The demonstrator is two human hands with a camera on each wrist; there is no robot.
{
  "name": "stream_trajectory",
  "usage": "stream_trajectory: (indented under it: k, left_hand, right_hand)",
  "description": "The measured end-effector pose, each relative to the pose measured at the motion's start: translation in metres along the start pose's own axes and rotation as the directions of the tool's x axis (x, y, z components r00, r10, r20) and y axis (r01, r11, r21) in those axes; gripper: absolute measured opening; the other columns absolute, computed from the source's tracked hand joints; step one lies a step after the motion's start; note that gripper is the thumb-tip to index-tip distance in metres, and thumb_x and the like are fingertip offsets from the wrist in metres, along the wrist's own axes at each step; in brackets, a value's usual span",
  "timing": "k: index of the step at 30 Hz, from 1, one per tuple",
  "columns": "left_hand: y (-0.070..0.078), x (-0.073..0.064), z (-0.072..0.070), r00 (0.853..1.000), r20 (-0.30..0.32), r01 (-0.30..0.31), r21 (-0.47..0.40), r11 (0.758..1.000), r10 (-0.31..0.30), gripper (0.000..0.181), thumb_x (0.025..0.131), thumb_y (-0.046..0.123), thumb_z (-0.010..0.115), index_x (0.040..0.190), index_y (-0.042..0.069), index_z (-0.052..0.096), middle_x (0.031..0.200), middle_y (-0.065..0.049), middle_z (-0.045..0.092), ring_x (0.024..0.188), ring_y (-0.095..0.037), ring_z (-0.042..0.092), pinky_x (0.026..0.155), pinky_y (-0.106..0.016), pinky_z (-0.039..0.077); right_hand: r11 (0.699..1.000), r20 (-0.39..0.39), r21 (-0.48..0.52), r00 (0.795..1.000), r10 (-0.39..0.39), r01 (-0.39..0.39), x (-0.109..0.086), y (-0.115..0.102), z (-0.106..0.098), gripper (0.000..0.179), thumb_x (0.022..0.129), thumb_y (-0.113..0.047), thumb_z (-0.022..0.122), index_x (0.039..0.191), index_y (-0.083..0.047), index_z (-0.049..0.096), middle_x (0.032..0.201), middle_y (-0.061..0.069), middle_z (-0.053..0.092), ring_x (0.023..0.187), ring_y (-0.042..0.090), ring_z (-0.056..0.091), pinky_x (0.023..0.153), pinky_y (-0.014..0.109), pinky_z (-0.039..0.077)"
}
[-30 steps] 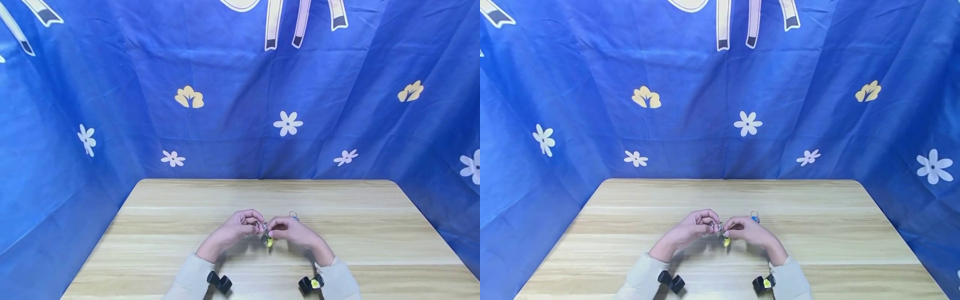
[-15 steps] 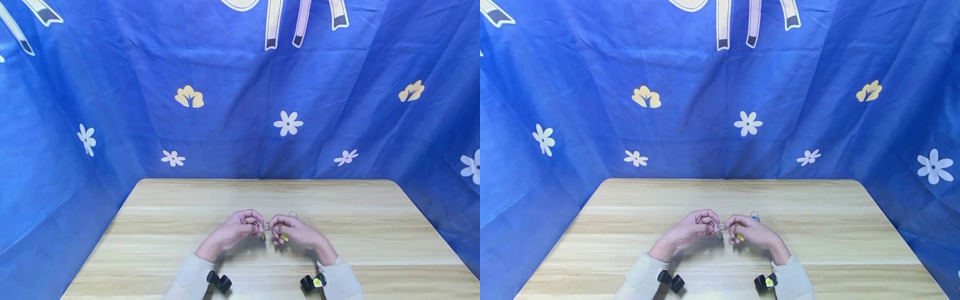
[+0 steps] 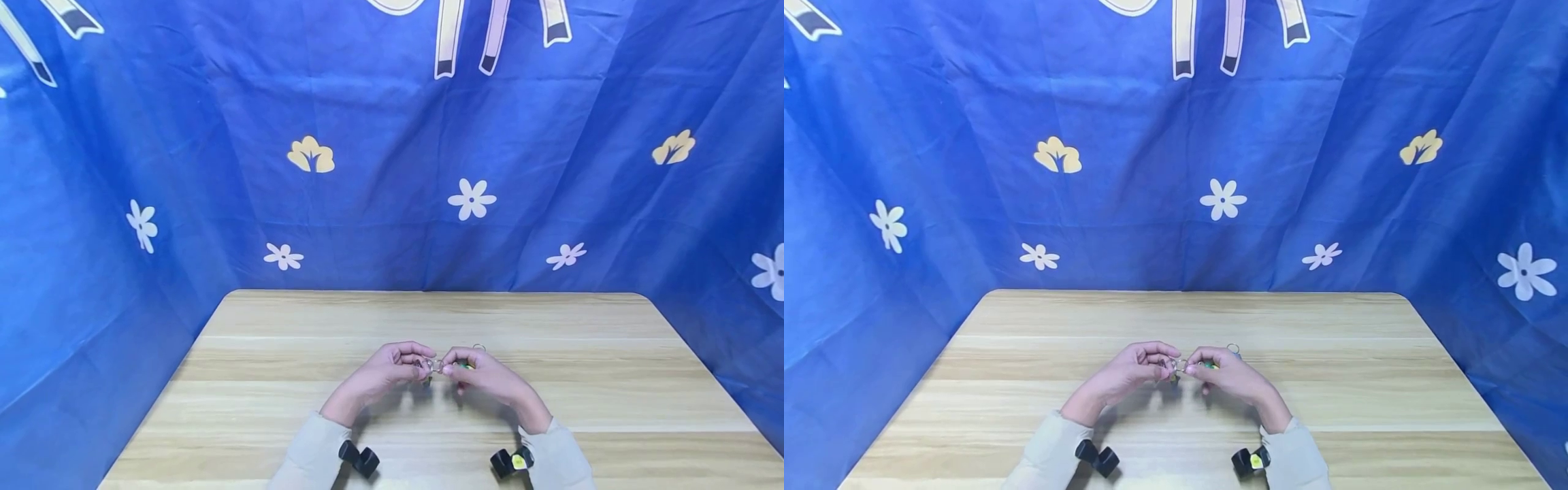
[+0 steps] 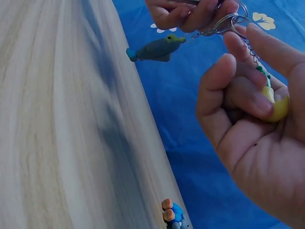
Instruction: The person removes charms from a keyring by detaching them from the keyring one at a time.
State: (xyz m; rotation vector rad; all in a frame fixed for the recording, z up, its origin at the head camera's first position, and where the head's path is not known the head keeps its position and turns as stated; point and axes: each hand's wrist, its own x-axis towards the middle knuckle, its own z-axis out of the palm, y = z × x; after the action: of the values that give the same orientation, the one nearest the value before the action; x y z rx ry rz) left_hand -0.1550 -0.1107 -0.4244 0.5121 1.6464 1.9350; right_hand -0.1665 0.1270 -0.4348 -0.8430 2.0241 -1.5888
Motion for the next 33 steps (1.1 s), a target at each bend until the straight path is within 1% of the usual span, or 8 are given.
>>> stream_trajectory:
  k: [3,6,10,13,16,20,26,33]
  left_hand:
    - [-0.001,0.001,-0.001,1.0,0.002,0.008,0.025,1.0,-0.008,0.049,0.084,-0.001,0.063,0.129,-0.011,0.048,0.09,0.007,0.069,0.082,-0.006,0.065,0.081,-0.022,0.055]
    - [-0.001,0.001,-0.001,0.999,-0.022,0.025,0.066,0.998,-0.023,0.048,0.083,0.002,0.066,0.127,-0.009,0.052,0.093,0.002,0.07,0.085,-0.009,0.067,0.085,-0.025,0.055]
    - [-0.002,0.0,0.001,0.997,-0.065,0.042,0.121,0.992,-0.034,0.045,0.083,0.006,0.068,0.124,-0.007,0.056,0.104,-0.017,0.07,0.091,-0.017,0.069,0.088,-0.028,0.055]
    - [-0.002,0.0,0.002,0.996,-0.085,0.04,0.151,0.988,-0.027,0.043,0.084,0.007,0.069,0.122,-0.007,0.057,0.106,-0.023,0.068,0.09,-0.019,0.069,0.087,-0.029,0.055]
    - [-0.002,0.0,0.003,0.996,-0.093,0.032,0.18,0.983,-0.016,0.04,0.084,0.008,0.07,0.12,-0.007,0.058,0.098,-0.014,0.069,0.085,-0.014,0.067,0.083,-0.026,0.055]
    - [-0.001,0.001,0.003,0.996,-0.086,0.013,0.212,0.977,0.005,0.039,0.083,0.008,0.071,0.116,-0.008,0.059,0.092,-0.001,0.069,0.082,-0.01,0.064,0.079,-0.023,0.054]
    - [0.001,0.002,0.003,0.993,-0.112,0.012,0.283,0.959,0.021,0.034,0.08,0.009,0.074,0.109,-0.006,0.062,0.089,0.001,0.07,0.08,-0.01,0.064,0.078,-0.025,0.053]
    - [0.002,0.001,0.002,0.986,-0.16,0.026,0.391,0.92,0.04,0.029,0.078,0.013,0.078,0.103,0.002,0.068,0.09,0.0,0.068,0.084,-0.014,0.059,0.079,-0.03,0.048]
  right_hand:
    - [1.0,-0.013,0.0,1.0,0.015,-0.015,0.0,-0.003,0.002,0.03,0.096,-0.019,0.057,0.102,0.011,0.059,0.106,0.034,0.056,0.064,0.005,0.058,0.066,0.024,0.055]
    - [1.0,-0.02,-0.022,1.0,0.014,-0.014,0.001,-0.005,0.003,0.027,0.096,-0.018,0.057,0.101,0.009,0.061,0.105,0.03,0.059,0.061,0.004,0.058,0.064,0.024,0.056]
    - [0.998,-0.024,-0.067,1.0,-0.006,0.005,0.001,-0.006,0.004,0.024,0.096,-0.016,0.057,0.1,0.006,0.064,0.101,0.028,0.061,0.062,0.006,0.058,0.061,0.025,0.055]
    - [0.994,-0.04,-0.11,0.999,-0.026,0.022,0.002,-0.005,0.003,0.021,0.096,-0.015,0.057,0.098,0.004,0.065,0.097,0.026,0.062,0.065,0.012,0.057,0.057,0.024,0.053]
    - [0.988,-0.067,-0.153,0.997,-0.04,0.029,0.001,-0.005,0.003,0.018,0.096,-0.014,0.057,0.097,0.0,0.067,0.095,0.022,0.064,0.067,0.015,0.053,0.054,0.024,0.05]
    - [0.984,-0.091,-0.178,0.995,-0.027,0.011,0.0,-0.008,0.003,0.018,0.096,-0.016,0.057,0.097,-0.003,0.068,0.096,0.02,0.065,0.062,0.006,0.048,0.051,0.022,0.046]
    - [0.98,-0.108,-0.197,0.994,-0.019,-0.002,0.001,-0.015,0.004,0.019,0.095,-0.018,0.058,0.103,-0.005,0.07,0.102,0.023,0.067,0.048,-0.001,0.037,0.043,0.017,0.036]
    - [0.984,-0.105,-0.177,0.994,-0.003,-0.016,0.001,-0.017,0.005,0.019,0.096,-0.016,0.057,0.105,-0.004,0.069,0.105,0.026,0.066,0.046,0.001,0.036,0.043,0.017,0.035]
